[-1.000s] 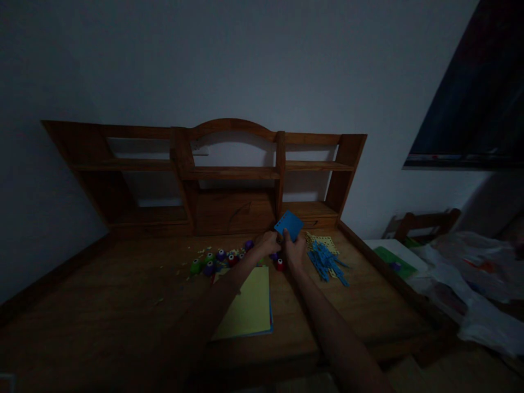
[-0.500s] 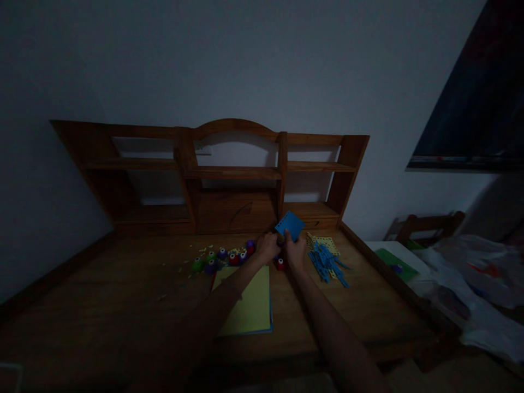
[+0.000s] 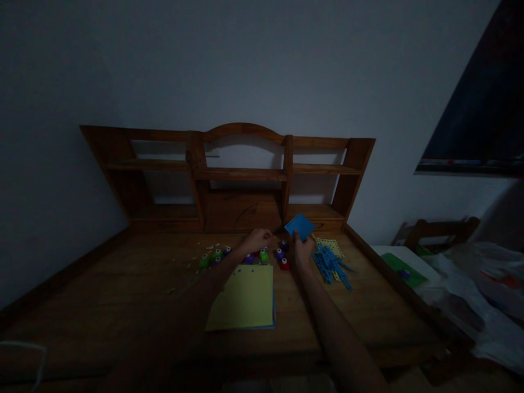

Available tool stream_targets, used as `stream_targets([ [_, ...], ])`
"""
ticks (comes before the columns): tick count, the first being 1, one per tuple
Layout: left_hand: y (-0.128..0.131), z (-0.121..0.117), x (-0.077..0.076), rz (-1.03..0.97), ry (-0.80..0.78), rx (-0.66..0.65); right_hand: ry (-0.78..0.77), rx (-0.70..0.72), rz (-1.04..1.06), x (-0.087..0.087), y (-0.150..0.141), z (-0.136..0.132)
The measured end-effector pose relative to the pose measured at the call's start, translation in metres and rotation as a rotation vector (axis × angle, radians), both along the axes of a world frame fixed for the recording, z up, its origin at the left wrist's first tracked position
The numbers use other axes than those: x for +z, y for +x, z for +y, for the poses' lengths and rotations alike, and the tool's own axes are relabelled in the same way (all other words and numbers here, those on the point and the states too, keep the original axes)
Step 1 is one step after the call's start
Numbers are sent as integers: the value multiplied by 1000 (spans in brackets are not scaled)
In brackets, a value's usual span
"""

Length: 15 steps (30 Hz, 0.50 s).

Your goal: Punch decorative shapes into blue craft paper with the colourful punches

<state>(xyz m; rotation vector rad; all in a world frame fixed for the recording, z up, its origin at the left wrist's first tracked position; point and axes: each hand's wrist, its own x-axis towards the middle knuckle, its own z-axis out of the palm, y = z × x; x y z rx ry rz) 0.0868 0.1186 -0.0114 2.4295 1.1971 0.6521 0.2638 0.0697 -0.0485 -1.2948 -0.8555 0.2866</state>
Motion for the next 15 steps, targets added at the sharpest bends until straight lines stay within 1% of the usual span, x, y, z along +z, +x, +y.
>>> stream_targets([
  [11,-27,3,-4,21,50,113,-34,18,-38,-5,-5,1],
  [15,-31,7,-7,24,76,138,-47,41,-61,-4,-7,-1],
])
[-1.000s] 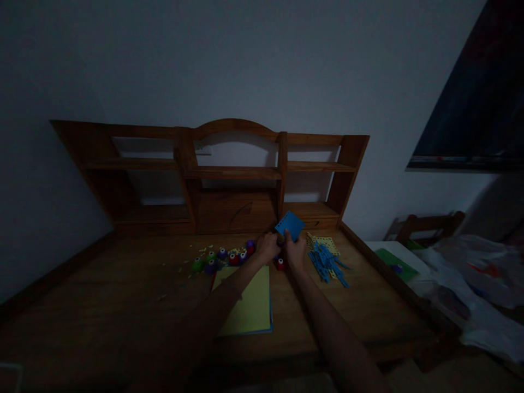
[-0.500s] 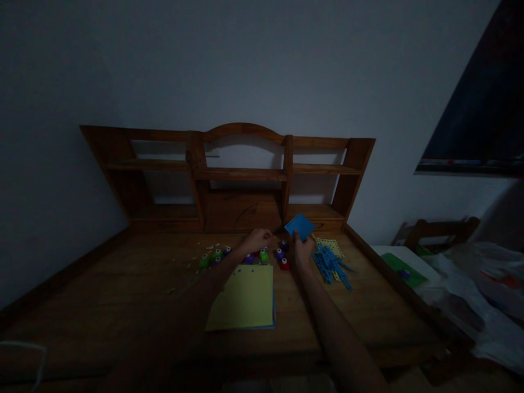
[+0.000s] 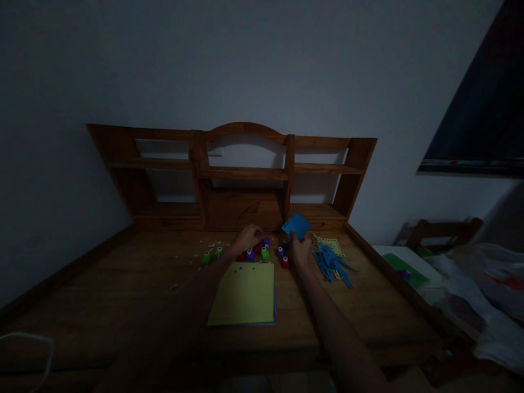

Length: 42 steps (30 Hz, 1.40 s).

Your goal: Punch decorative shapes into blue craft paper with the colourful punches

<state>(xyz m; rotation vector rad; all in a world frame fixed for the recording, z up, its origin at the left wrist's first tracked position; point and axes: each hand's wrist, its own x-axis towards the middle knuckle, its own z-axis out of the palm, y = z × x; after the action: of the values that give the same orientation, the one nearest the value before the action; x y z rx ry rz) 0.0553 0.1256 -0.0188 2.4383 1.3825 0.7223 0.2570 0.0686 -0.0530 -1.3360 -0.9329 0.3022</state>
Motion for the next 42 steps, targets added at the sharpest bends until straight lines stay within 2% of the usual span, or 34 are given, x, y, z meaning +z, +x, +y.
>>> stream_targets([
  [7,1,-1,-5,49,-62,-42,-12,30,-38,4,-4,-4],
  [22,-2,-6,-8,4,-123,12,-19,70,-98,0,-9,-3],
  [26,-10,-12,-1,-15,-169,48,-8,72,-122,1,-10,-4],
  [34,-20,-36,25,-59,-254,98,-24,62,-155,-2,-12,-3],
  [37,-21,-40,29,-91,-243,115,-22,67,-167,-2,-12,-4],
  [40,-24,-39,28,-95,-215,73,-20,63,-177,-2,-13,-5],
  [42,-26,-36,27,-29,-145,20,-24,55,-182,-2,-13,-5],
])
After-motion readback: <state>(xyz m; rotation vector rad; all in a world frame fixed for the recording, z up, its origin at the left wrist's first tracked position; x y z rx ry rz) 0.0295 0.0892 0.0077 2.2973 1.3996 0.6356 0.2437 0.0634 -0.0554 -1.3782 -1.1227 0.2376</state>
